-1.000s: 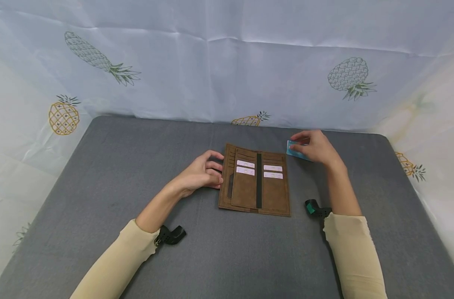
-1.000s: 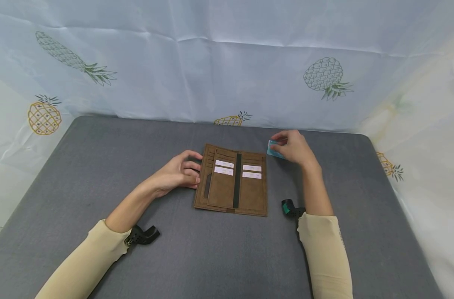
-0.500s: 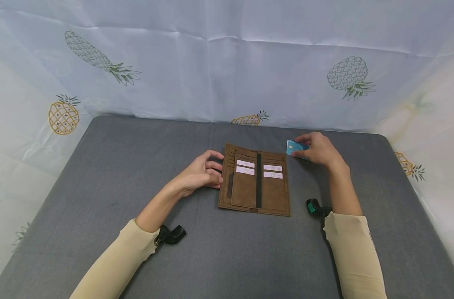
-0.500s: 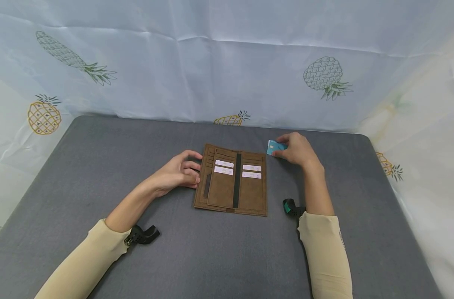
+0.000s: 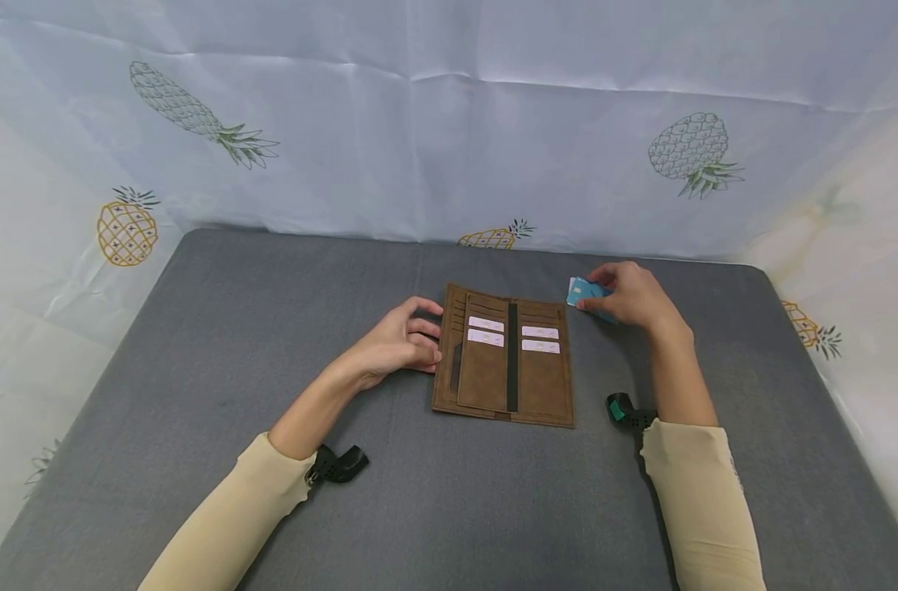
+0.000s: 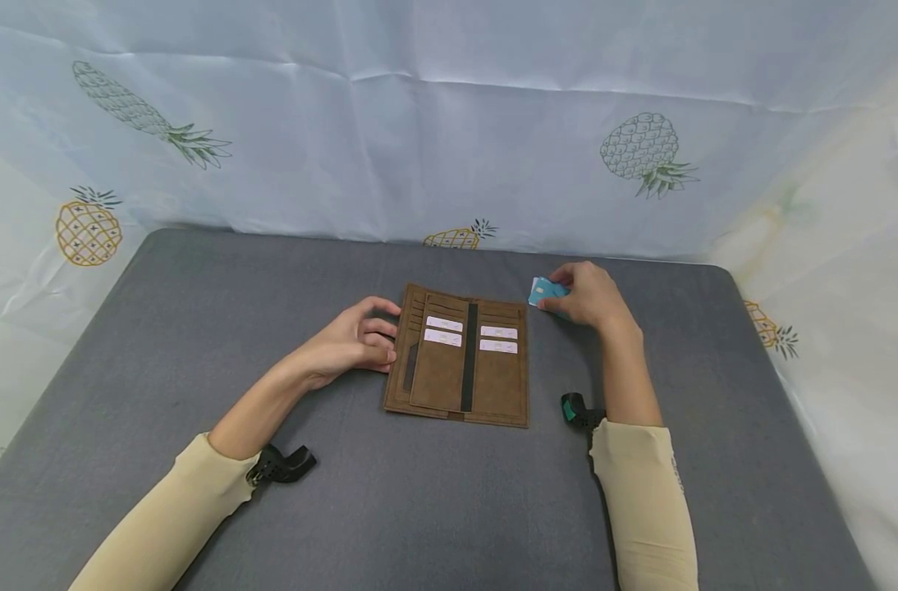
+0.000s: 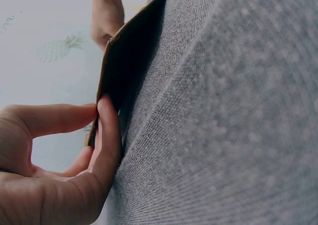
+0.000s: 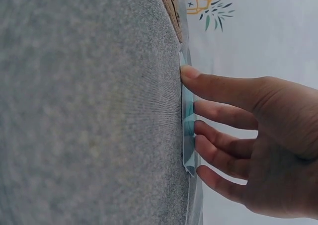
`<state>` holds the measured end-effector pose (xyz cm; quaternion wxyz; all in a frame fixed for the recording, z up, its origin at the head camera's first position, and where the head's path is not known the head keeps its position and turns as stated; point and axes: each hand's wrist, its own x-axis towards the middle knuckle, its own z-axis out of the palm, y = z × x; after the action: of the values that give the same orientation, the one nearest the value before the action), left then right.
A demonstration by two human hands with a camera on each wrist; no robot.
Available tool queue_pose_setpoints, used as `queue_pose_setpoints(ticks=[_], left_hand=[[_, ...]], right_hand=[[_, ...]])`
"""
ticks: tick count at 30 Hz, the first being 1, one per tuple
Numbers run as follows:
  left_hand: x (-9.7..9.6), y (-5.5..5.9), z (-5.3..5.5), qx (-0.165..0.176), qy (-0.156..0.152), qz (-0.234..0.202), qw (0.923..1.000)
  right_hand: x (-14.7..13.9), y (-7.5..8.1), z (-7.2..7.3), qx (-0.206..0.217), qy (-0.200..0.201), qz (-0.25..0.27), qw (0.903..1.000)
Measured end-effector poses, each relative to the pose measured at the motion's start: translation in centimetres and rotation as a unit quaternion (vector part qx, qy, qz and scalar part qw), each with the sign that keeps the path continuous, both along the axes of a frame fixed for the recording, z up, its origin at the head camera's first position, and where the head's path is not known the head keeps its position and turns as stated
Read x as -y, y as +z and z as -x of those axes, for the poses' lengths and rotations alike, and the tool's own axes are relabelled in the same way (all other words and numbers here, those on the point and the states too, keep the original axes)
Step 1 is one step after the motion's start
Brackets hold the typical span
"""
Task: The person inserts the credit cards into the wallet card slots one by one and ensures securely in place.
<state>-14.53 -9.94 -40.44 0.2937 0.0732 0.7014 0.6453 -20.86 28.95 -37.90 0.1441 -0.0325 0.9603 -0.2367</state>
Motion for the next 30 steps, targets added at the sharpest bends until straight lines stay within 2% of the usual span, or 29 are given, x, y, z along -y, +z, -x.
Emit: queue_pose_setpoints(ticks=[5, 13, 22, 30], left_hand=[[-0.1, 0.0, 0.0, -0.001, 0.0, 0.0, 1.0], [-0.1, -0.1, 0.1, 0.0, -0.001, 0.001, 1.0], [-0.1, -0.2, 0.1, 0.0, 0.0, 0.001, 1.0], [0.0, -0.1, 0.0, -0.002, -0.002, 0.004, 1.0]], right_hand=[[0.0, 0.0, -0.1, -0.01, -0.006, 0.002, 0.9999], [-0.1, 0.1, -0.2, -0.005, -0.015, 0.001, 0.9999], [-0.2, 0.6, -0.3, -0.023, -0.001, 0.024, 0.9994], [0.0, 1.7, -0.5, -0.051, 0.011, 0.044, 0.9977]])
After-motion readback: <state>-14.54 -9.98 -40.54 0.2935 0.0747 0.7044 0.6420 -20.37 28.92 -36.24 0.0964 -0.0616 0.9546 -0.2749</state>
